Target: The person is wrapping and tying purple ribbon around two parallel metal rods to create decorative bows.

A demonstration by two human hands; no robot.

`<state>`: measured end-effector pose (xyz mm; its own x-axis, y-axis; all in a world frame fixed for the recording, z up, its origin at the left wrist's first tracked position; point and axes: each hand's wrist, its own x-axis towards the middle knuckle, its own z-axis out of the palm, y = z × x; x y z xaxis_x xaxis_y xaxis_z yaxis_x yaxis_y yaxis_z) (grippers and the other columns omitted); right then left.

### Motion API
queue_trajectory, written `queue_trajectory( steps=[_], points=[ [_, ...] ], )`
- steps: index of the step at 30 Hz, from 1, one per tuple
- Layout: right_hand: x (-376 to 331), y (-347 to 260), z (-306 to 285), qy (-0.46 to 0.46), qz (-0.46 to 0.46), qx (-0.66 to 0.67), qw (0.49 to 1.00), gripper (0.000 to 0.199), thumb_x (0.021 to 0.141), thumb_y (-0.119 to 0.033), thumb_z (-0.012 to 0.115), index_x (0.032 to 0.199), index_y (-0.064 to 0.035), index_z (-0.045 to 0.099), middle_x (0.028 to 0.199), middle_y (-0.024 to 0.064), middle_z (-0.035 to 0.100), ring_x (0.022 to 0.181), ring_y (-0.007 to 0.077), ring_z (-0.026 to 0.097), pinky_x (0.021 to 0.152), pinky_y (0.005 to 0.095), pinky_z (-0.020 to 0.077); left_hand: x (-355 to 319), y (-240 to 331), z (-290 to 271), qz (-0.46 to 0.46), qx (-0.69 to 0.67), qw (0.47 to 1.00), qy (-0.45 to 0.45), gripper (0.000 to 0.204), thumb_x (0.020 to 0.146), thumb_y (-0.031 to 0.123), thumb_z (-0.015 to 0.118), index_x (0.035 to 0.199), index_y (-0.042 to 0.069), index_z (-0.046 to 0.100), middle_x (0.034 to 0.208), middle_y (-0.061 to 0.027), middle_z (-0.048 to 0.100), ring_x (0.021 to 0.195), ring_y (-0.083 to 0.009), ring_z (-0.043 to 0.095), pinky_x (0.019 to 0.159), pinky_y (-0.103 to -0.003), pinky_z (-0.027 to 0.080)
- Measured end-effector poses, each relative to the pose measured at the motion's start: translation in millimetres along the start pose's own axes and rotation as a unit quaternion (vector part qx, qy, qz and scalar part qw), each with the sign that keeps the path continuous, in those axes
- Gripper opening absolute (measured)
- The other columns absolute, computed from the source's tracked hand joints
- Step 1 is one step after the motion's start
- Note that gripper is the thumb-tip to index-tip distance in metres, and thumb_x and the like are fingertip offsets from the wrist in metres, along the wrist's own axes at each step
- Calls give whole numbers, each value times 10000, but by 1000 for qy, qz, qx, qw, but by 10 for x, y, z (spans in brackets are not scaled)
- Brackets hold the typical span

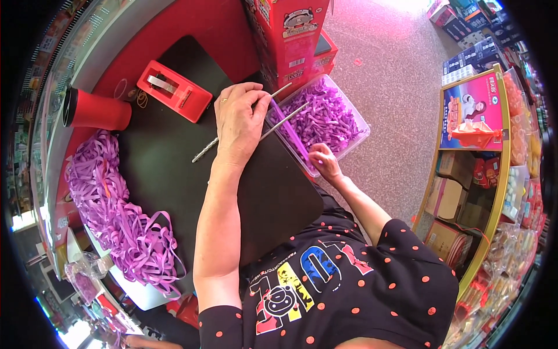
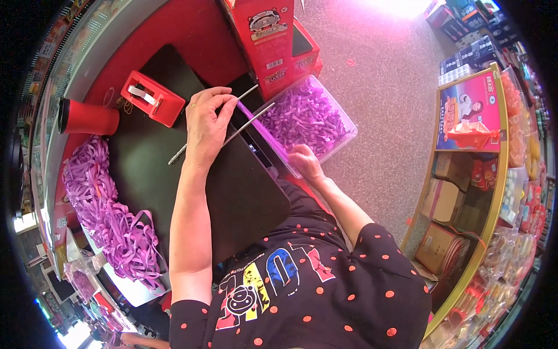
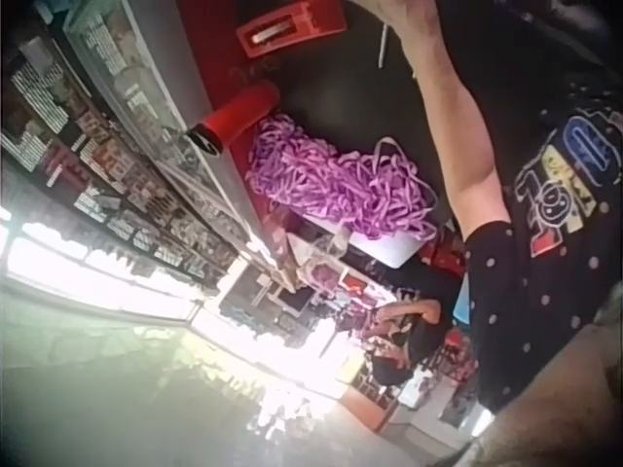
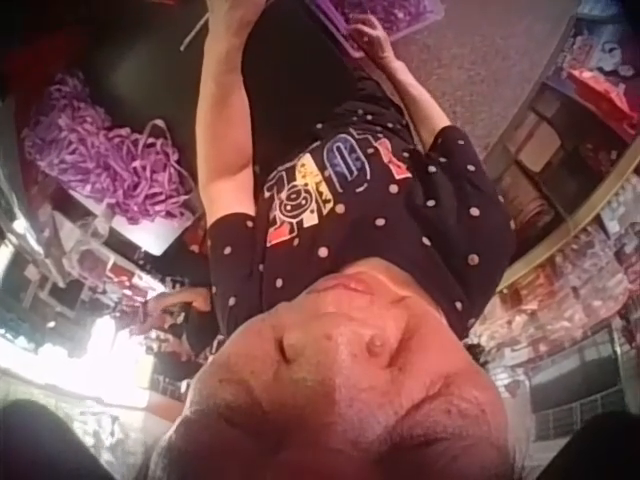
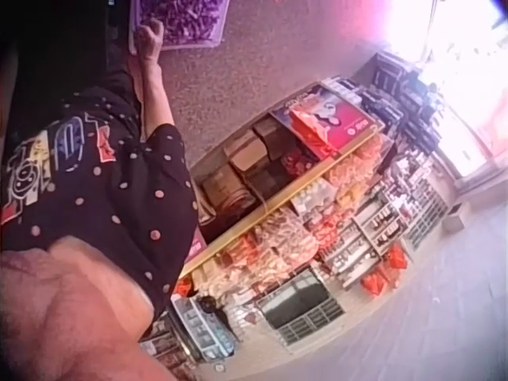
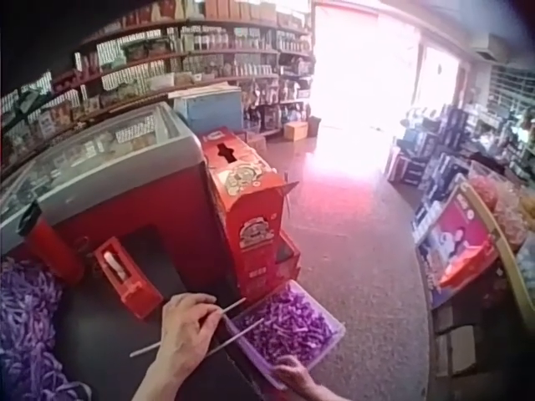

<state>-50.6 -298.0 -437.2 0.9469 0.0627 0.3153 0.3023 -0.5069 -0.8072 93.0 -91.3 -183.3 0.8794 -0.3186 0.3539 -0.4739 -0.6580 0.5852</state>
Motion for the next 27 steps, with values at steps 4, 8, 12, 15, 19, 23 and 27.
queue_trajectory(
  steps=[4,8,12,15,19,23,27],
  points=[
    [-329,-236,-275,-14,74,24,997,132,811,-129,684,924,-61,684,1009,137,583,990,294,571,853,380,472,3,-15,5,-3,3,1000,-2,163,846,199,636,868,53,706,1060,-35,642,1088,-246,521,958,-382,361],
    [-632,-557,-558,-14,92,30,995,163,804,-164,722,916,-50,694,1005,114,585,979,277,564,850,384,466,2,-41,20,-10,-3,1000,-1,170,847,201,632,869,51,708,1085,-37,635,1104,-250,512,962,-384,360],
    [-689,-1090,-919,10,39,-66,997,163,728,-141,768,873,-95,710,1094,74,614,968,236,551,816,336,457,-6,-66,32,-8,-8,1000,-1,181,850,209,622,871,53,712,1104,-36,630,1120,-250,500,968,-385,356],
    [-727,-1373,-1129,32,-6,-81,996,159,683,-117,782,823,-95,710,1156,85,637,945,224,552,793,326,450,1,-106,48,-3,-2,1000,0,189,852,216,616,874,56,714,1112,-36,628,1124,-249,496,969,-383,354],
    [-749,-1697,-1287,59,-5,-1,998,153,664,-85,785,791,-68,701,1069,106,681,869,242,577,759,338,455,7,-110,49,0,4,1000,-3,196,851,221,609,869,58,716,1117,-38,627,1118,-250,497,964,-378,356],
    [-749,-1759,-1329,63,-36,60,996,174,675,-72,784,821,-46,694,933,98,698,760,239,578,706,344,460,8,-118,65,4,3,1000,-2,195,850,219,608,863,58,716,1116,-38,629,1116,-251,500,959,-380,361],
    [-772,-1772,-1323,63,-13,48,997,225,678,-25,774,886,-33,689,860,76,688,757,224,577,685,328,457,1,-106,51,13,25,1000,-3,196,856,219,612,866,47,705,1134,-55,638,1096,-272,527,939,-373,409]
  ],
)
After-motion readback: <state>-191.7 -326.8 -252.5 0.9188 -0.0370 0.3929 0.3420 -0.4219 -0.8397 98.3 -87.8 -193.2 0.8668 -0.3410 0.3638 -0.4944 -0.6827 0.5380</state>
